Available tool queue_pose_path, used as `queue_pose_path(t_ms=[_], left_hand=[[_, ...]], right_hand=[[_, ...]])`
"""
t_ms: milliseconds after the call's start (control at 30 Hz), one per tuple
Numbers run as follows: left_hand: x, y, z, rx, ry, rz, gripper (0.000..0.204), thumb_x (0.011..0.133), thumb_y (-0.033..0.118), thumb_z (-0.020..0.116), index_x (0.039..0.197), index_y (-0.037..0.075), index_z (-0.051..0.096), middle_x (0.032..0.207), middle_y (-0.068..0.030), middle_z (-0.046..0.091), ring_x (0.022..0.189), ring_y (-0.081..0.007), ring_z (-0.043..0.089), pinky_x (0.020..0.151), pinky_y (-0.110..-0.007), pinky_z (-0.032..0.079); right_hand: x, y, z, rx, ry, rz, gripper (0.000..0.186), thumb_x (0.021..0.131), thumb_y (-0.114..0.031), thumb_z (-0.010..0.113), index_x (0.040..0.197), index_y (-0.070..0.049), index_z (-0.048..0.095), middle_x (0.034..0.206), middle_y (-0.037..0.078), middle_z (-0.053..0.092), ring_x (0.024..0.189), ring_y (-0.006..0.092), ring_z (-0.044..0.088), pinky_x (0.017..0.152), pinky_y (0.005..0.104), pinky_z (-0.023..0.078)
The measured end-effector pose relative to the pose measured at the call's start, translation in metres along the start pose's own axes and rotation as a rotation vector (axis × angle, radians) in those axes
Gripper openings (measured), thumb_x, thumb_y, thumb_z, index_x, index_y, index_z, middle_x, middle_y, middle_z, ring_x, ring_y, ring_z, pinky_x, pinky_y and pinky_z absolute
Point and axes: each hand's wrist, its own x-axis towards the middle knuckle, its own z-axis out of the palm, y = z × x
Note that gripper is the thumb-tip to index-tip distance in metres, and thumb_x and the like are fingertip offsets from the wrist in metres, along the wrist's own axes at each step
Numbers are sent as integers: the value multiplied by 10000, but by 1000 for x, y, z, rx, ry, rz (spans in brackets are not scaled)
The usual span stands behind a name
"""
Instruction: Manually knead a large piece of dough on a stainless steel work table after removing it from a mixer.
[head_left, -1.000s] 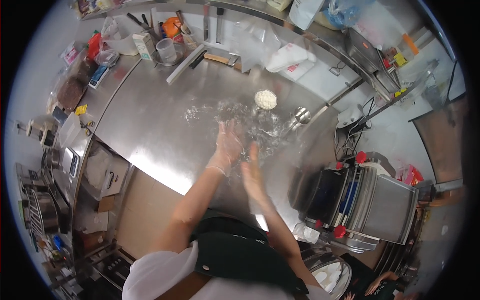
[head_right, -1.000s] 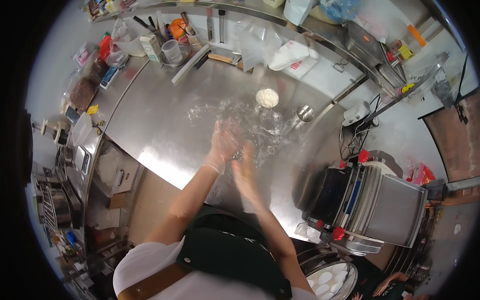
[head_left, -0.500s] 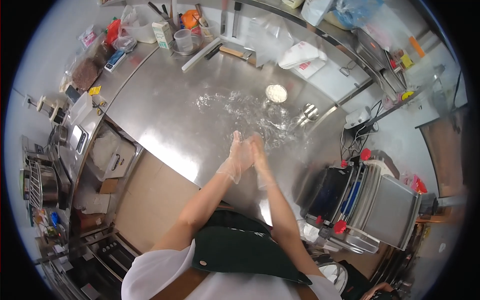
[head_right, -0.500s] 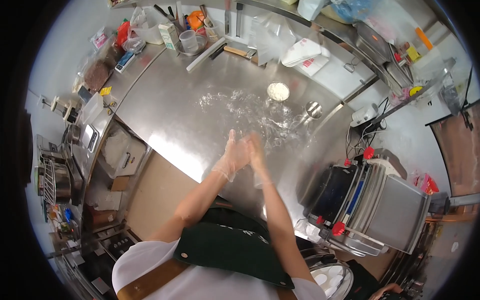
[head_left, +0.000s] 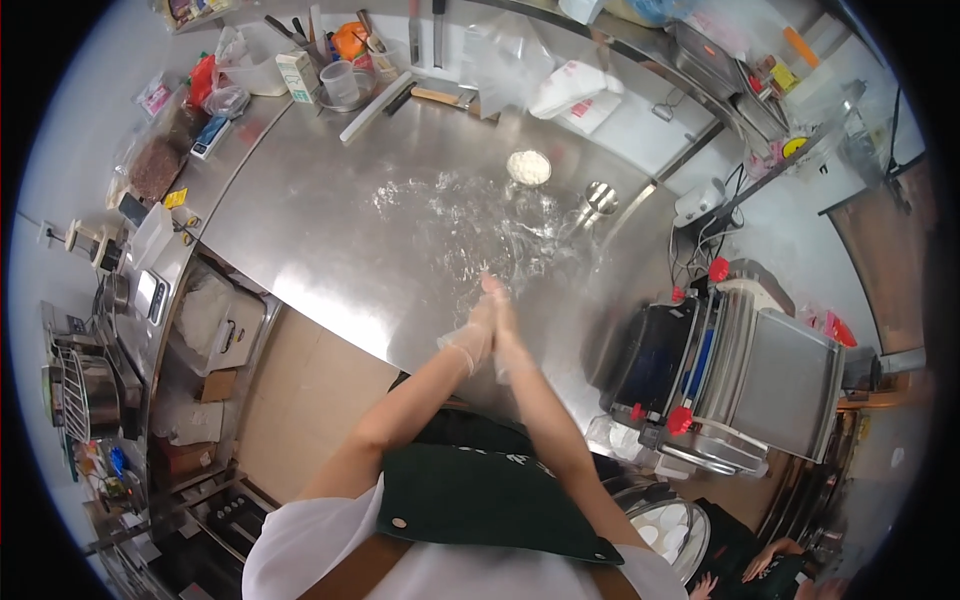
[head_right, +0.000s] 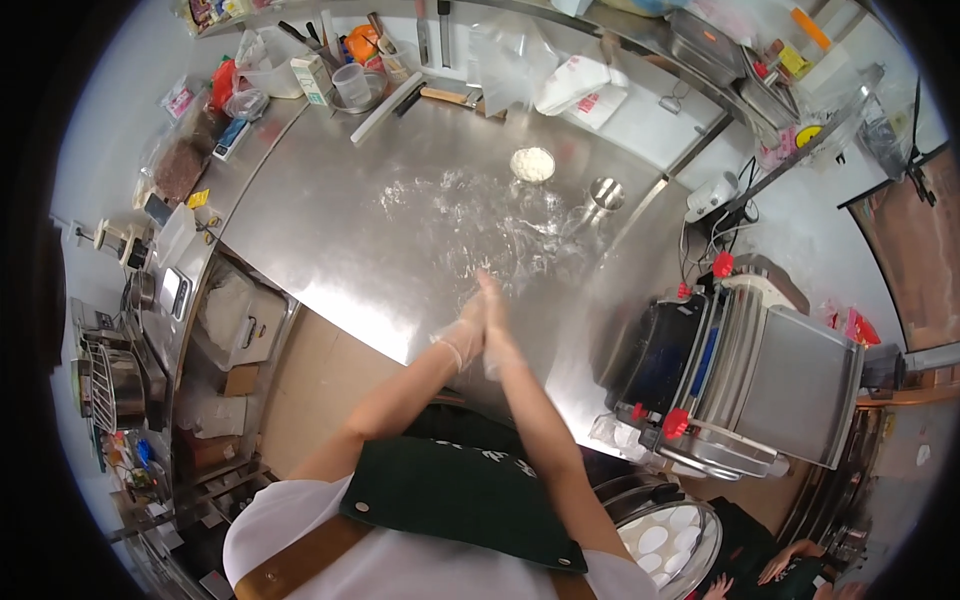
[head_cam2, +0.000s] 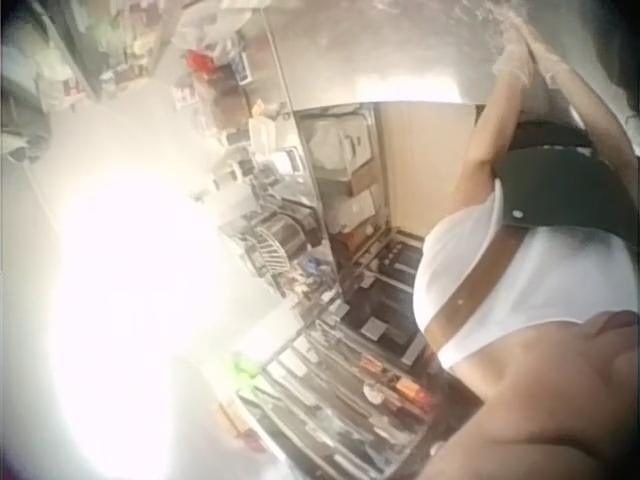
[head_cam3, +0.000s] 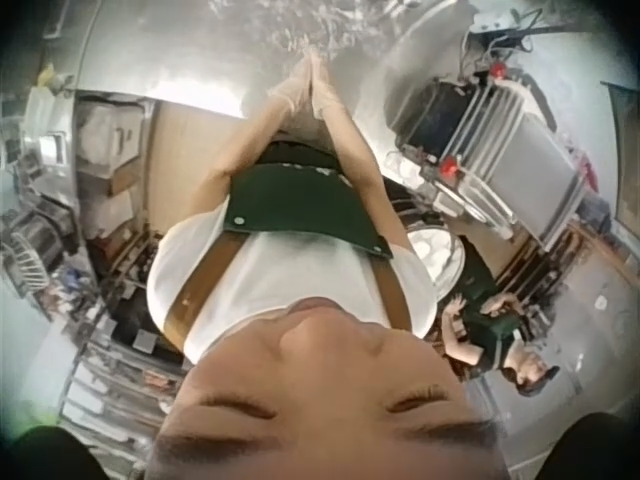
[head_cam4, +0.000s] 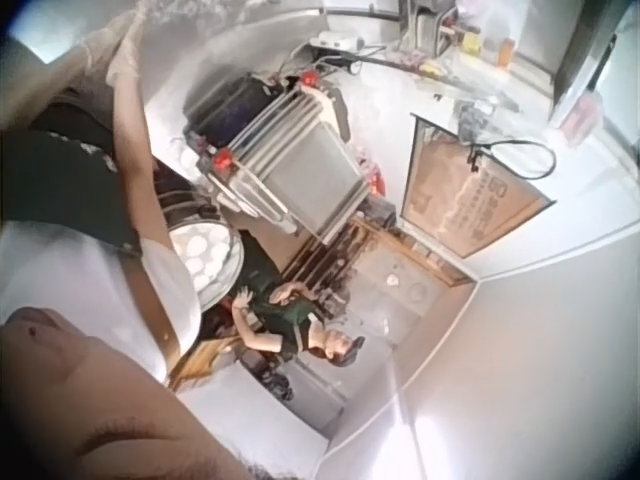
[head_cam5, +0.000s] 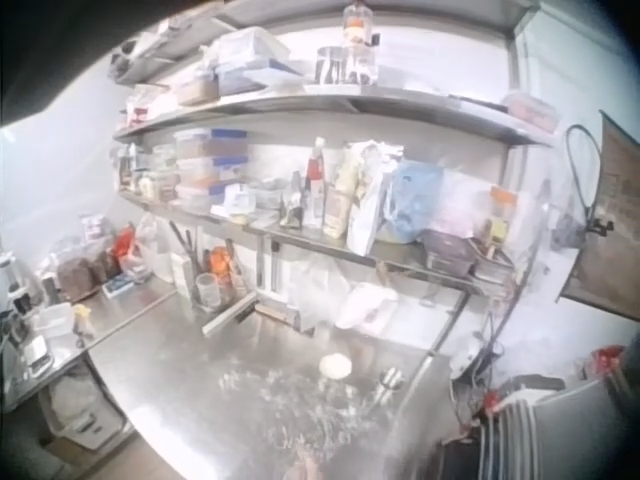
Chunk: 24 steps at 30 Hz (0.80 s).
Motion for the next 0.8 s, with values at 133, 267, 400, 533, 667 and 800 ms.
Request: queue_pose_path(t_ms=[133,267,400,533,667,800], left_hand=[[-17,-32,6,460,-119,282,625,1082,431,330,1594,81,250,1618,-123,333,1499,-244,279,1229,-348,171],[-21,-39,-29,1414,-109,995,643,1064,411,368,1595,71,240,1636,-134,299,1520,-303,238,1236,-408,143],[-19,-15,-119,1480,287,676,684,999,358,504,1556,22,294,1628,-221,254,1525,-374,194,1209,-582,143],[-33,-21,-179,1884,638,482,874,956,504,559,1546,-61,247,1637,-278,159,1529,-434,112,1216,-583,135],[-40,-73,-153,2021,150,567,1028,881,570,619,1543,-91,194,1623,-294,172,1519,-464,116,1220,-569,155],[-42,-88,-135,1981,-233,689,797,959,458,560,1567,39,258,1656,-174,196,1535,-350,167,1235,-494,181]], right_hand=[[7,-11,-41,374,68,-124,750,984,-574,477,1483,-20,396,1479,171,480,1371,321,451,1158,421,320],[-2,31,-49,559,-163,-130,748,1037,-591,355,1495,0,363,1447,190,514,1355,316,473,1148,447,344],[-16,69,-95,372,-85,-241,645,1056,-494,416,1466,4,408,1458,185,522,1346,276,507,1113,434,401],[-36,91,-185,60,392,-358,473,1045,-339,504,1363,10,533,1358,177,616,1252,269,600,1052,396,455],[-43,118,-204,37,530,-238,422,1029,-286,552,1333,6,567,1276,160,672,1204,269,634,1013,365,480],[-50,138,-179,-426,424,-606,411,996,-173,613,1367,-7,555,1296,159,656,1209,270,622,1062,363,453]])
